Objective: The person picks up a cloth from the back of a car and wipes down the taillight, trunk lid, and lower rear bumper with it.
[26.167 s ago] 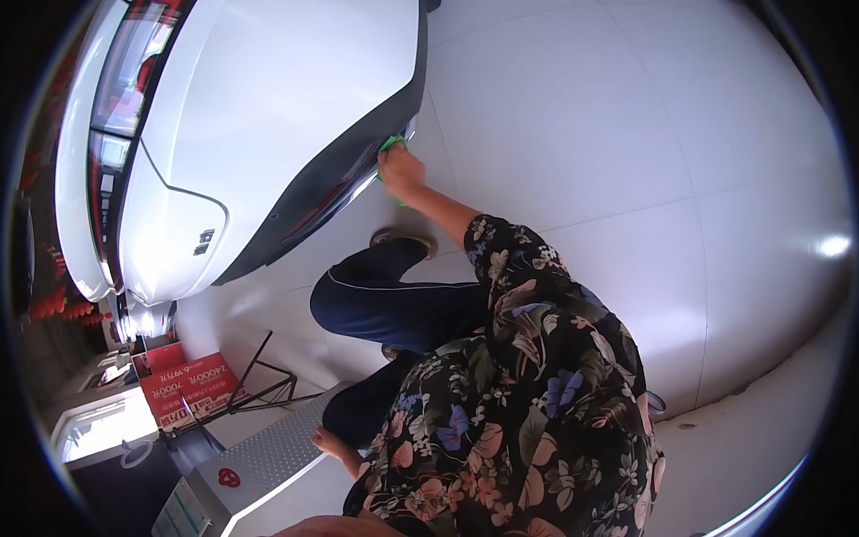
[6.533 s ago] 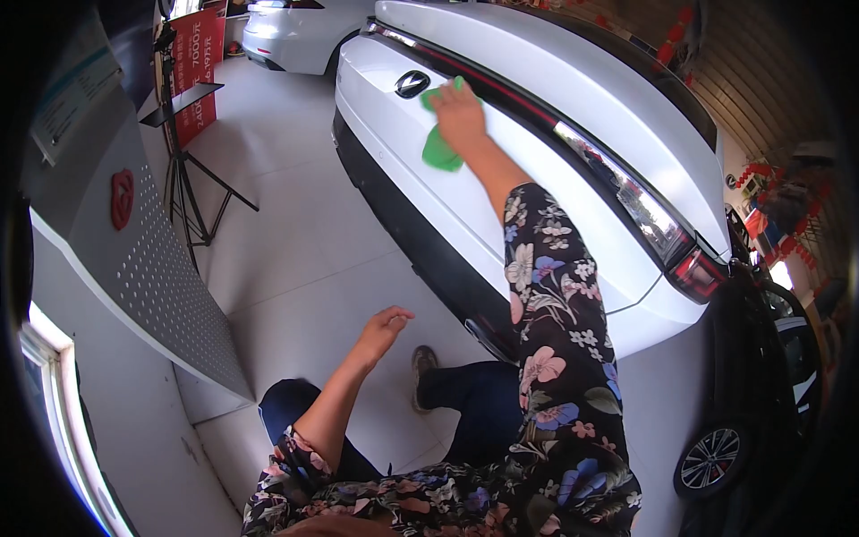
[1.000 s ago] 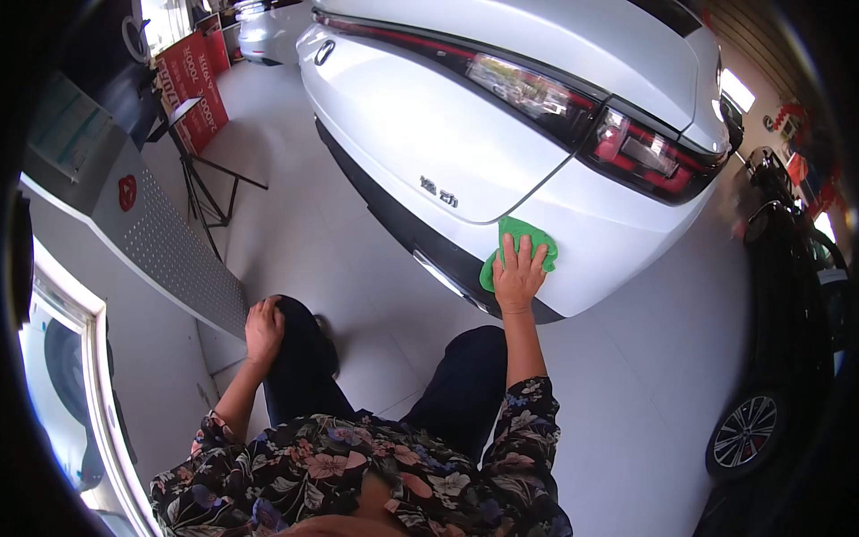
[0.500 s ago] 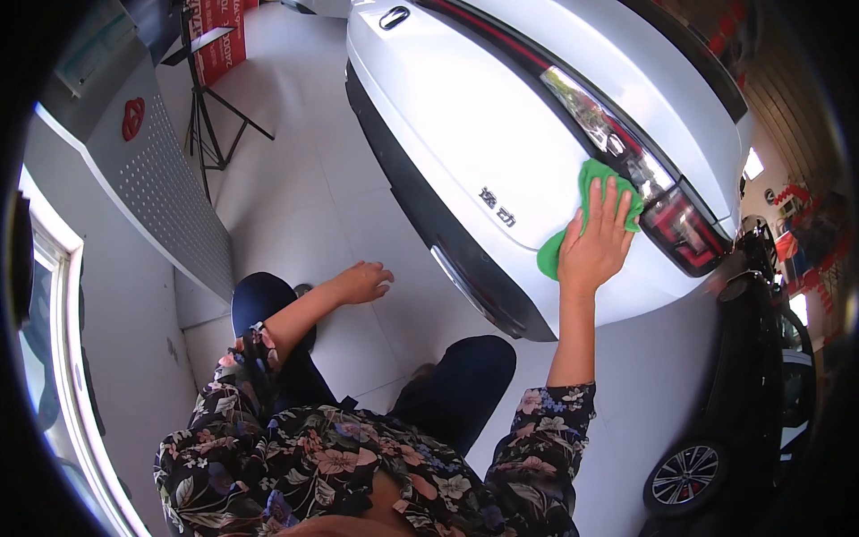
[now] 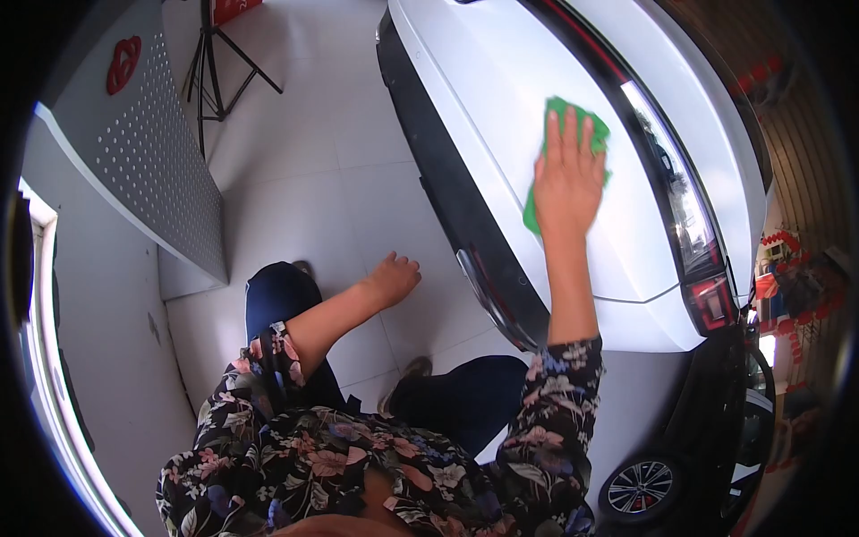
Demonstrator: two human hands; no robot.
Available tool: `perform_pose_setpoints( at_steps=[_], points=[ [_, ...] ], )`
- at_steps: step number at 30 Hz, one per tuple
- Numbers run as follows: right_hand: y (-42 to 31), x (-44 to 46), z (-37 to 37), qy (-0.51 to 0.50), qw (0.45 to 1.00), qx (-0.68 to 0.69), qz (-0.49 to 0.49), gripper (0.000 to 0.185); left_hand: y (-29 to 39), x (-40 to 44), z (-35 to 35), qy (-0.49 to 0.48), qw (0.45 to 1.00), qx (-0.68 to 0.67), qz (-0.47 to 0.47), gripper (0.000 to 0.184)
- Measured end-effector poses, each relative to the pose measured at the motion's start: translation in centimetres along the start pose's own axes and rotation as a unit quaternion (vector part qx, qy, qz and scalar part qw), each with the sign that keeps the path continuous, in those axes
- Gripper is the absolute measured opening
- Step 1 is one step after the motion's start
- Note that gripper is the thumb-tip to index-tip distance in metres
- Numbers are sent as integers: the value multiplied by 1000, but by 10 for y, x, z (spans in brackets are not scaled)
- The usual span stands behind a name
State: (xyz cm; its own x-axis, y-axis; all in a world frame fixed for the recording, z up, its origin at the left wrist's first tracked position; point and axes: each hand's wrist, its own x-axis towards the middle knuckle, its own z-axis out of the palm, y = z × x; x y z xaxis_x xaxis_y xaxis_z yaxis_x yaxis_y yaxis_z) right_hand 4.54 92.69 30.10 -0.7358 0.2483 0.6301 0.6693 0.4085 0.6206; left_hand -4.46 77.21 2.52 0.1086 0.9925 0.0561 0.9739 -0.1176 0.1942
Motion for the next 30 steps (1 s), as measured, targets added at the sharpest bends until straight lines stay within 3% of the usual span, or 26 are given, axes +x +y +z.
perform_pose_setpoints(
  at_steps=[5, 9, 14, 22, 25, 27, 30],
  points=[
    [-61, 79, 47, 88, 990, 47, -95, 53, -2, -2, -11, -21, 999, -43, -14, 23],
    [-100, 92, 89, 39, 983, -18, -180, 48, -4, 6, 1, -2, 1000, -5, -29, 25],
    [-106, 11, 95, -20, 974, -10, -227, 57, -5, 9, -4, -44, 998, 0, -35, 28],
    [-44, -161, 72, -128, 945, -46, -297, 57, -9, 3, -10, -89, 994, -50, -48, 27],
    [-6, -207, 52, -143, 958, 41, -245, 56, -11, -1, -2, -70, 995, -50, -47, 26],
    [15, -225, 40, -89, 968, 53, -230, 51, -12, -1, 3, -65, 996, -35, -46, 25],
    [34, -226, 26, -101, 969, 59, -218, 47, -13, -1, 4, -43, 998, -30, -47, 23]
  ],
)
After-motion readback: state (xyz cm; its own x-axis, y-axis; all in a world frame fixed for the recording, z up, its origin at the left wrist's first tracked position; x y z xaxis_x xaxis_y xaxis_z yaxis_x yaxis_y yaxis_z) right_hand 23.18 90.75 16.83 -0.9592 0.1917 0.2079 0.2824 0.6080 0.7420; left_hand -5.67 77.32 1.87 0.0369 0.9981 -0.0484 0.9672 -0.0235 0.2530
